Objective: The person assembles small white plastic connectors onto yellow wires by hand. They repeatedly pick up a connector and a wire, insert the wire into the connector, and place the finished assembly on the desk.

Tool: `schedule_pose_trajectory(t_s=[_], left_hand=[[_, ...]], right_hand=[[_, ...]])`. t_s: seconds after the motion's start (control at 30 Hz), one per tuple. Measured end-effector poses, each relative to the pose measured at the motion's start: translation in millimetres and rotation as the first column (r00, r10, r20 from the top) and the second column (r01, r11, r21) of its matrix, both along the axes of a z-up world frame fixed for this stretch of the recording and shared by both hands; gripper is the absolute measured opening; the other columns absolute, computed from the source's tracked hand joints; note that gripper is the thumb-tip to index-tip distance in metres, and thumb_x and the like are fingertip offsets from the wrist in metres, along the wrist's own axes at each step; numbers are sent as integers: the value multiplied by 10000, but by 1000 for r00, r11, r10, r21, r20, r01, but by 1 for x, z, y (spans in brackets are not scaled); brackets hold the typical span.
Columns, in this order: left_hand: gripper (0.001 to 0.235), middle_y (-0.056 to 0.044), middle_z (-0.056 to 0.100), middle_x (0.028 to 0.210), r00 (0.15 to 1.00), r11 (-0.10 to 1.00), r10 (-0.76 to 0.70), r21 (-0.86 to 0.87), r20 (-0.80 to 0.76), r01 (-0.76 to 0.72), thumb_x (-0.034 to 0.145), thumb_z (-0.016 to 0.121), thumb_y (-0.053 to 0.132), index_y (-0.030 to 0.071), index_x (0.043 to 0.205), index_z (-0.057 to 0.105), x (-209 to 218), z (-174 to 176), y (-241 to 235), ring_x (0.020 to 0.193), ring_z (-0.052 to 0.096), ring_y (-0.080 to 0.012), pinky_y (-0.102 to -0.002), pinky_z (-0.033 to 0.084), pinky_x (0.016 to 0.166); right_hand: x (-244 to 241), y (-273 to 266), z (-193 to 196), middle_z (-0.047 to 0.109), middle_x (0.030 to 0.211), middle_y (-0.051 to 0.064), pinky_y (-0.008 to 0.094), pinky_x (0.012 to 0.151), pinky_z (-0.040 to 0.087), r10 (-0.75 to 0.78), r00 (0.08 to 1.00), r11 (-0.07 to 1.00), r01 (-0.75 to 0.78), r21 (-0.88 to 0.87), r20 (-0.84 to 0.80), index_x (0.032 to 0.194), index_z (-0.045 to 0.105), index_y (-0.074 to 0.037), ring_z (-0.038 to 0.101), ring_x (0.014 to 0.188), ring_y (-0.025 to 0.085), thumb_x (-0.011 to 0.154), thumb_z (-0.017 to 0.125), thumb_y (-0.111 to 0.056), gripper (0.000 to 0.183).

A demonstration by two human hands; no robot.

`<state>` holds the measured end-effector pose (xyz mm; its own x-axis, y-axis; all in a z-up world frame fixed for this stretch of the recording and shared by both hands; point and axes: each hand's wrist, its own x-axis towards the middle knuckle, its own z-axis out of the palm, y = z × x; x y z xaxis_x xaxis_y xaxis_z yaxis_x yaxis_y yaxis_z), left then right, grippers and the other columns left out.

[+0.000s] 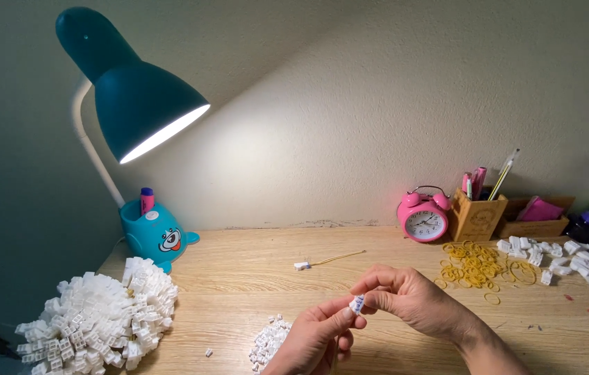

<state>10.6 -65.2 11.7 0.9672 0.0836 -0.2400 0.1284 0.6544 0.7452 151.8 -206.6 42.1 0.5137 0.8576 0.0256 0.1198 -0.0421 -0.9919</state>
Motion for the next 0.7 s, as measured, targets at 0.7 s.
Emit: schedule_pose_trajectory(t_s=[0.7], left_hand=[[413,-100,707,752,963,888,254,416,-92,-195,754,819,142,9,1136,736,7,3,-29,445,564,-138,-218,361,323]], right_hand=[[3,-19,-32,698,719,170,305,573,512,-131,929,989,147,21,-345,894,716,95,624,600,201,795,747,-79,202]])
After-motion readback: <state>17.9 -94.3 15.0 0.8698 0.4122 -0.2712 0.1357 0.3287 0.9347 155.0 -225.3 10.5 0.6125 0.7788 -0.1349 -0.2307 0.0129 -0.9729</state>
